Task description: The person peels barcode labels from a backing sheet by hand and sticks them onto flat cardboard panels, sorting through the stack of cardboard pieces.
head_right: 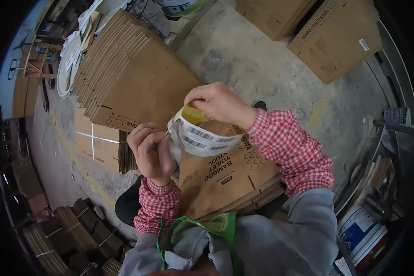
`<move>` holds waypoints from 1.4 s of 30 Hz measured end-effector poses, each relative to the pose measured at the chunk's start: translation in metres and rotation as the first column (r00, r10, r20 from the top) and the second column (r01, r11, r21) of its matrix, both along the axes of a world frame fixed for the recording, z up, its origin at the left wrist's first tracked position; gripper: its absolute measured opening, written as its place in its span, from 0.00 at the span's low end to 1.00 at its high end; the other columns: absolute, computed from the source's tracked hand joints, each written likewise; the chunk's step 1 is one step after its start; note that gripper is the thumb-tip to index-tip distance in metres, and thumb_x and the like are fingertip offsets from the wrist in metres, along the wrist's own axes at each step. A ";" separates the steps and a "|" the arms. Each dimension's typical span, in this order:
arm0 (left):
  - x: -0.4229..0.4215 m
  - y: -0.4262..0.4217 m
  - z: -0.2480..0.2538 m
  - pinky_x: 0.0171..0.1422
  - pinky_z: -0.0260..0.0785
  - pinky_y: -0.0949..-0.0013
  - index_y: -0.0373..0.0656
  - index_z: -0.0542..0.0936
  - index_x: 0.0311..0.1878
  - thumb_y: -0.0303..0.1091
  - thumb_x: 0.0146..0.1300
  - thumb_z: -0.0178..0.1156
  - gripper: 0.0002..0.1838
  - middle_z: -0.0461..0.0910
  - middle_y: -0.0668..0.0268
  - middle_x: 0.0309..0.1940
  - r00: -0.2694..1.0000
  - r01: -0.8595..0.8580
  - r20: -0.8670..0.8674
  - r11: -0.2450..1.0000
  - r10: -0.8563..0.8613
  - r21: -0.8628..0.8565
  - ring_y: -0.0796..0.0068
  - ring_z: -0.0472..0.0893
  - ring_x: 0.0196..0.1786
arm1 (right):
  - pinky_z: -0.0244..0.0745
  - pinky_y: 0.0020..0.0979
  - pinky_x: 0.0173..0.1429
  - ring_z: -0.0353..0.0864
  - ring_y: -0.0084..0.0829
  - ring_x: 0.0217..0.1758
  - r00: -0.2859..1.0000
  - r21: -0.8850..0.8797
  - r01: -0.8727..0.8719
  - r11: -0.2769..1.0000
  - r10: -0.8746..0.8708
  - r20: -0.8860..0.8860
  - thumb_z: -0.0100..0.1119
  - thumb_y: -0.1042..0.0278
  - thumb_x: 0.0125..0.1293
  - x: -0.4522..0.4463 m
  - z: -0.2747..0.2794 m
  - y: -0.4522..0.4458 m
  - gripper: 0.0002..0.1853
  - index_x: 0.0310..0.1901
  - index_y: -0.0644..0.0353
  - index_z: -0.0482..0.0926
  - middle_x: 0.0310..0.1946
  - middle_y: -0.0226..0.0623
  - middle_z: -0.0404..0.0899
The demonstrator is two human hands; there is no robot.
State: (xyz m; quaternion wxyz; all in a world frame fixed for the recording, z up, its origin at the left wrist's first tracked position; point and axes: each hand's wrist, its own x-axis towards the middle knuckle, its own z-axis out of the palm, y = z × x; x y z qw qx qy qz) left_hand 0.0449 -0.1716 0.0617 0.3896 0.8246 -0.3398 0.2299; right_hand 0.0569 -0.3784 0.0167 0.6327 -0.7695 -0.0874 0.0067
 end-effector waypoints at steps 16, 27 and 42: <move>0.101 -0.040 -0.118 0.45 0.65 0.77 0.36 0.79 0.37 0.28 0.62 0.62 0.05 0.78 0.69 0.34 0.709 -0.565 -0.690 0.468 -0.147 -0.680 0.82 0.74 0.37 | 0.69 0.22 0.33 0.72 0.17 0.26 0.943 -0.146 -0.146 0.978 0.094 -0.320 0.63 0.57 0.62 0.117 -0.058 -0.028 0.16 0.38 0.64 0.83 0.23 0.28 0.77; 0.126 -0.055 -0.143 0.48 0.69 0.76 0.34 0.77 0.40 0.25 0.63 0.61 0.05 0.78 0.67 0.36 0.790 -0.565 -0.603 0.515 0.110 -0.645 0.80 0.75 0.40 | 0.67 0.19 0.31 0.70 0.11 0.27 0.991 0.057 0.100 0.993 -0.094 -0.098 0.64 0.68 0.60 0.137 -0.096 0.013 0.09 0.37 0.66 0.83 0.23 0.23 0.77; 0.134 -0.066 -0.153 0.43 0.68 0.77 0.35 0.76 0.37 0.25 0.63 0.60 0.04 0.74 0.67 0.36 0.794 -0.603 -0.522 0.512 0.312 -0.612 0.80 0.73 0.36 | 0.66 0.17 0.31 0.70 0.11 0.29 0.950 0.136 0.306 0.942 -0.293 -0.105 0.67 0.72 0.59 0.137 -0.112 0.040 0.07 0.35 0.67 0.83 0.25 0.23 0.79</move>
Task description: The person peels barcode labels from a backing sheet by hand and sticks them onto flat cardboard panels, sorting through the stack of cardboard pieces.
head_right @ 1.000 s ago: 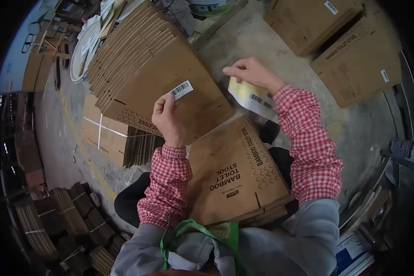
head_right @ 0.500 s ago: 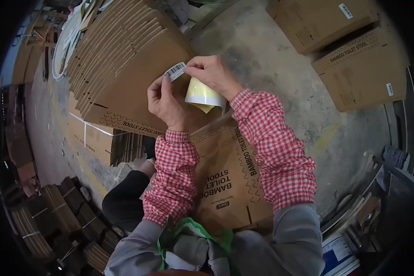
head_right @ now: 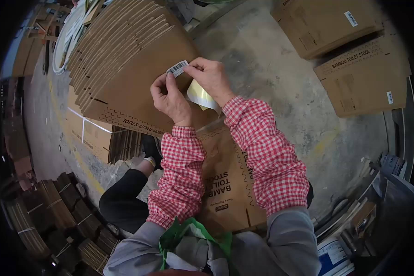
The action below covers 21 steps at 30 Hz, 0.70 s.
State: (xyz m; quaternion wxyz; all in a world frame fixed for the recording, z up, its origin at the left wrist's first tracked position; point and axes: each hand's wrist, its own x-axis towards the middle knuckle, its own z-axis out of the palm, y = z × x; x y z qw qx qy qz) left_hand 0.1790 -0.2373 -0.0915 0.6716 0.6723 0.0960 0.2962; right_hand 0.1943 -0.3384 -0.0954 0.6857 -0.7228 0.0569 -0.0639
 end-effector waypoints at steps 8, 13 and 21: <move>0.006 0.006 0.014 0.31 0.71 0.68 0.34 0.76 0.29 0.32 0.56 0.67 0.11 0.80 0.62 0.21 0.982 -0.161 -0.048 0.933 0.185 0.321 0.73 0.78 0.23 | 0.73 0.32 0.29 0.79 0.33 0.22 0.980 -0.490 0.193 0.850 -0.147 0.131 0.71 0.53 0.52 0.001 0.017 0.001 0.21 0.25 0.68 0.79 0.19 0.44 0.79; -0.001 0.028 0.011 0.46 0.63 0.67 0.40 0.77 0.32 0.35 0.57 0.67 0.10 0.78 0.68 0.23 0.961 -0.128 -0.164 0.888 0.220 0.442 0.74 0.75 0.28 | 0.76 0.40 0.33 0.83 0.47 0.30 0.998 -0.721 0.059 0.690 -0.046 0.038 0.70 0.36 0.45 0.006 0.025 -0.019 0.34 0.32 0.68 0.77 0.23 0.51 0.80; -0.006 0.042 0.012 0.50 0.56 0.66 0.45 0.77 0.41 0.37 0.59 0.65 0.11 0.76 0.71 0.31 0.994 -0.079 0.023 0.580 0.104 0.811 0.72 0.76 0.37 | 0.76 0.43 0.38 0.82 0.49 0.32 0.995 -0.590 -0.075 0.804 0.022 -0.098 0.68 0.29 0.41 0.029 0.038 -0.005 0.38 0.28 0.67 0.77 0.27 0.51 0.81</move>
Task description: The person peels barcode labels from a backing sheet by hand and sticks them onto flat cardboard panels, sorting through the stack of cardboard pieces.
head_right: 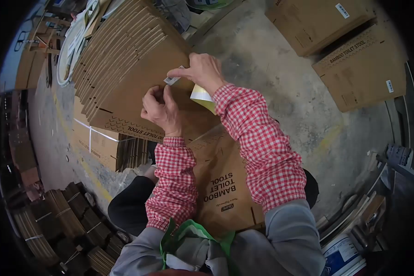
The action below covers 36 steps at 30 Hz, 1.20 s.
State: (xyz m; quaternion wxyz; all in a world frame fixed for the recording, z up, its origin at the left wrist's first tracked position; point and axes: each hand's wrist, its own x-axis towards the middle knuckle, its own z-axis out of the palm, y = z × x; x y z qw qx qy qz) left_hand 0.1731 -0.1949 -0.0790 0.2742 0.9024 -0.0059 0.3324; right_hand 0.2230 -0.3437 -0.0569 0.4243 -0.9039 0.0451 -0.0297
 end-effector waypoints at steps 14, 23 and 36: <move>-0.024 0.000 -0.002 0.56 0.58 0.66 0.41 0.77 0.49 0.30 0.61 0.60 0.12 0.80 0.65 0.38 0.968 0.102 -0.191 0.951 -0.163 -0.291 0.72 0.78 0.39 | 0.71 0.42 0.35 0.78 0.52 0.31 0.998 0.399 0.033 0.916 -0.049 0.028 0.61 0.47 0.61 -0.019 -0.007 -0.016 0.24 0.31 0.66 0.76 0.27 0.52 0.78; -0.019 0.032 0.062 0.65 0.50 0.46 0.47 0.71 0.63 0.41 0.53 0.68 0.33 0.68 0.60 0.60 0.978 -0.042 0.204 0.920 -0.042 0.389 0.54 0.65 0.62 | 0.67 0.34 0.32 0.73 0.35 0.26 0.947 0.258 -0.289 0.922 0.315 -0.064 0.66 0.54 0.56 -0.019 0.004 -0.031 0.20 0.31 0.66 0.76 0.22 0.43 0.74; -0.120 0.067 0.195 0.46 0.68 0.63 0.43 0.75 0.56 0.52 0.55 0.65 0.30 0.81 0.61 0.34 -0.202 0.862 -0.746 0.246 -0.635 -0.443 0.60 0.80 0.36 | 0.69 0.20 0.33 0.74 0.16 0.28 0.987 0.505 0.002 0.863 0.078 -0.139 0.69 0.68 0.54 -0.104 0.081 -0.124 0.12 0.38 0.66 0.81 0.25 0.28 0.77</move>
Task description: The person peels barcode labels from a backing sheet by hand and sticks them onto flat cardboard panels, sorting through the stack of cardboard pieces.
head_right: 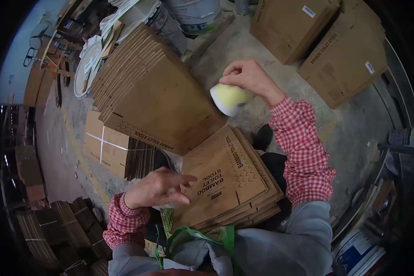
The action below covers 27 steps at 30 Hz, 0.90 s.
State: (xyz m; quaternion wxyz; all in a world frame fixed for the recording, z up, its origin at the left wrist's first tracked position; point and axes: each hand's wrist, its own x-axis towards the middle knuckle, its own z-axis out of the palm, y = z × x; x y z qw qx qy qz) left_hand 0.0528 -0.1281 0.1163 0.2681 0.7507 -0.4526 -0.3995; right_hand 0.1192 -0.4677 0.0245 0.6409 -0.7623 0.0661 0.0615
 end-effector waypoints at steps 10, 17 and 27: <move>0.008 -0.092 -0.040 0.64 0.67 0.65 0.45 0.57 0.72 0.25 0.62 0.59 0.35 0.65 0.57 0.63 0.671 -0.583 -0.075 0.462 0.738 -0.668 0.66 0.68 0.63 | 0.71 0.19 0.38 0.75 0.16 0.33 0.994 0.636 -0.007 0.772 -0.065 0.090 0.62 0.78 0.55 -0.068 0.051 0.059 0.16 0.47 0.66 0.78 0.33 0.26 0.75; -0.003 -0.091 -0.037 0.56 0.72 0.71 0.36 0.72 0.60 0.19 0.59 0.61 0.24 0.79 0.60 0.48 0.422 -0.905 -0.811 0.239 0.405 -0.352 0.74 0.79 0.50 | 0.74 0.23 0.50 0.77 0.23 0.48 0.950 0.573 -0.002 0.819 -0.177 0.256 0.54 0.80 0.62 -0.076 0.041 0.060 0.16 0.51 0.61 0.78 0.52 0.36 0.75; -0.010 -0.090 -0.035 0.46 0.67 0.79 0.37 0.82 0.43 0.25 0.57 0.66 0.10 0.75 0.67 0.39 0.443 -0.887 -0.570 0.244 0.692 -0.393 0.80 0.74 0.39 | 0.78 0.27 0.43 0.84 0.32 0.41 0.748 0.013 -0.119 0.993 0.081 0.658 0.62 0.81 0.54 -0.085 0.029 0.063 0.10 0.39 0.64 0.82 0.37 0.38 0.84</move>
